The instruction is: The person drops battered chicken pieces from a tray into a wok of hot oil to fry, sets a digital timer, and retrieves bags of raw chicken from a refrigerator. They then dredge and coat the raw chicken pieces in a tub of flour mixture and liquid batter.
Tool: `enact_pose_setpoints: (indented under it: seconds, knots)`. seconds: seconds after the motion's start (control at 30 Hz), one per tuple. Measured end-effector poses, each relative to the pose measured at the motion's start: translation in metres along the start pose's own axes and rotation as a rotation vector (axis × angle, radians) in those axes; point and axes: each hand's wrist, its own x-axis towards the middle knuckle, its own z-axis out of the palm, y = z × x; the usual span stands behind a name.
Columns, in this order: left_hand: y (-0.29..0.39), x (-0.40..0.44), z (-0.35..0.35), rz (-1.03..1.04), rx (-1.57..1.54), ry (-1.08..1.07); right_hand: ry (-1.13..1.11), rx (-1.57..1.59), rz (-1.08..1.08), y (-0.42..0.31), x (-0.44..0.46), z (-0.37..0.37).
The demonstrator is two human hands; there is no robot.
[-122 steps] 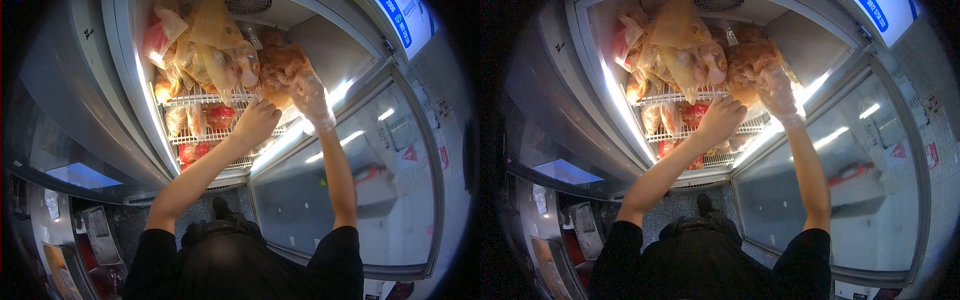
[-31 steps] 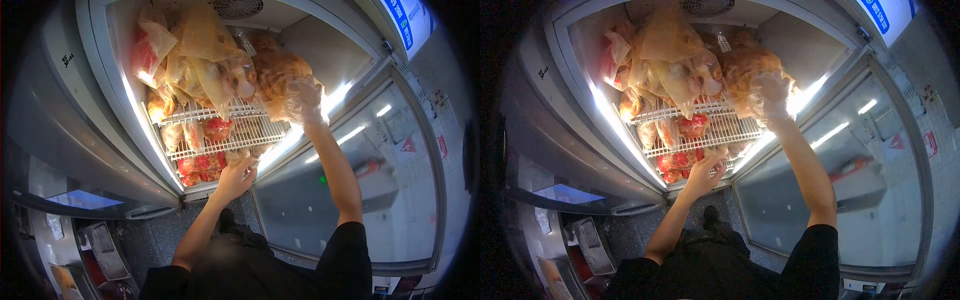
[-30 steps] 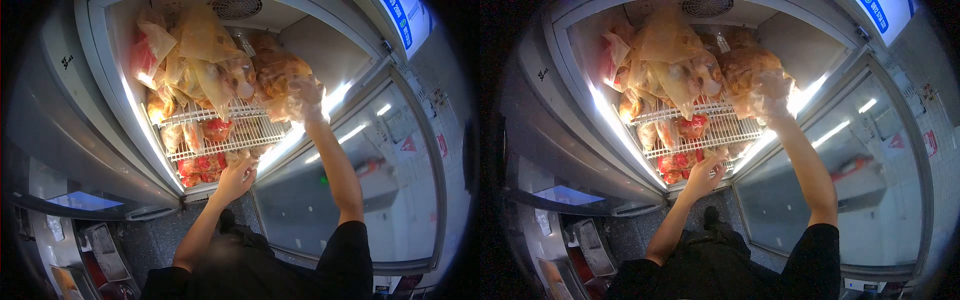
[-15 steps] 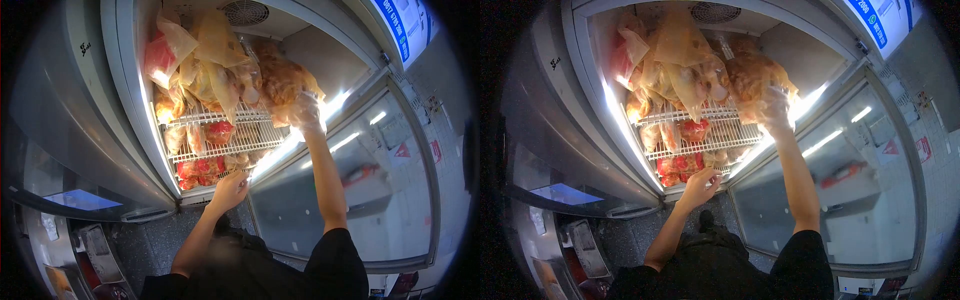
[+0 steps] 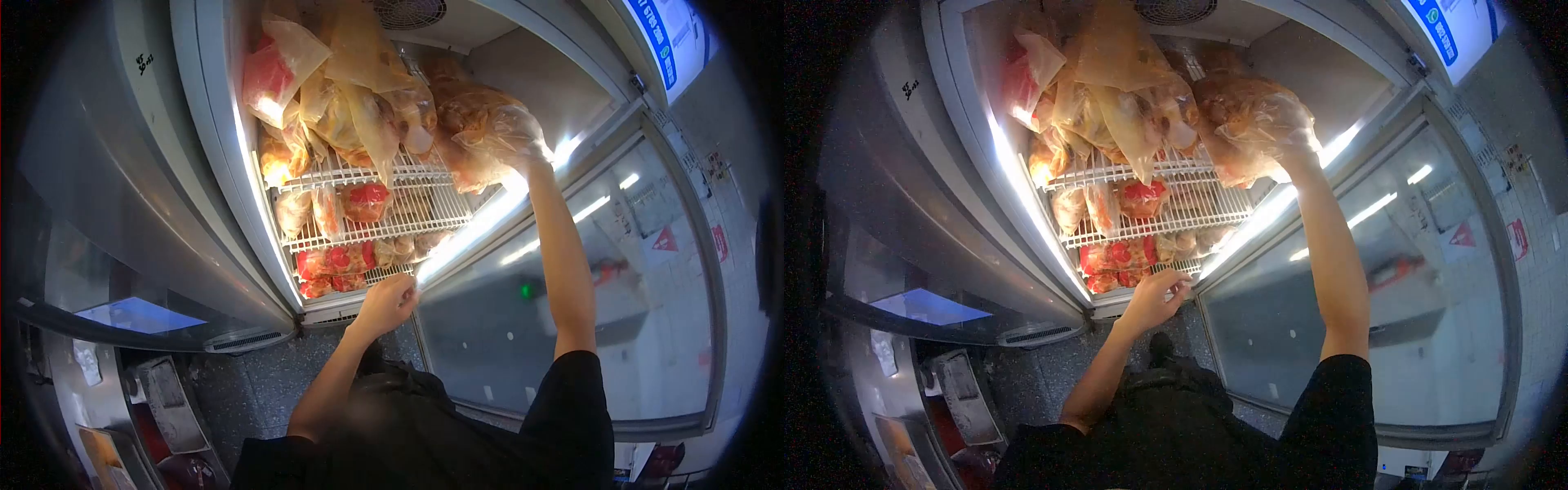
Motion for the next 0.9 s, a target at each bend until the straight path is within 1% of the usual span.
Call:
enact_pose_setpoints:
  seconds: [0.1,0.23,0.3,0.33,0.4,0.43,0.47,0.57,0.63,0.7,0.73,0.8,0.83,0.9]
  knots:
    - [-0.002,0.001,0.001,-0.001,-0.011,0.011,0.073,0.502,0.037,0.029,0.017,0.017]
    - [-0.008,-0.004,0.005,-0.007,0.029,-0.004,0.165,1.131,0.093,0.029,0.009,0.028]
    - [-0.005,-0.009,0.005,-0.032,0.016,0.001,0.290,0.997,0.021,0.033,0.013,0.043]
    - [-0.003,-0.010,0.002,-0.042,0.011,0.006,0.381,0.726,-0.054,0.045,0.024,0.073]
    - [-0.002,-0.014,-0.002,-0.052,-0.026,0.040,0.430,0.446,0.005,0.047,0.027,0.066]
    - [-0.002,-0.017,-0.003,-0.059,-0.048,0.056,0.387,0.440,0.135,0.034,0.009,0.029]
    - [-0.004,-0.019,-0.005,-0.070,-0.042,0.063,0.341,0.435,0.268,0.026,-0.003,0.008]
    - [-0.010,-0.026,-0.009,-0.101,-0.036,0.074,0.130,1.140,0.361,0.041,-0.016,0.020]
    - [-0.015,-0.030,-0.012,-0.113,-0.041,0.081,-0.046,1.616,0.476,0.045,-0.019,0.020]
    - [-0.019,-0.035,-0.013,-0.119,-0.026,0.087,-0.031,1.653,0.409,0.050,-0.015,0.032]
    - [-0.020,-0.038,-0.014,-0.121,-0.018,0.090,0.078,1.444,0.291,0.053,-0.009,0.056]
    - [-0.020,-0.043,-0.016,-0.116,-0.024,0.099,0.203,1.175,0.243,0.049,-0.010,0.059]
    - [-0.020,-0.046,-0.016,-0.115,-0.027,0.102,0.223,1.123,0.311,0.033,-0.015,0.040]
    - [-0.016,-0.052,-0.017,-0.130,-0.005,0.086,0.360,1.268,0.393,0.027,-0.015,0.049]
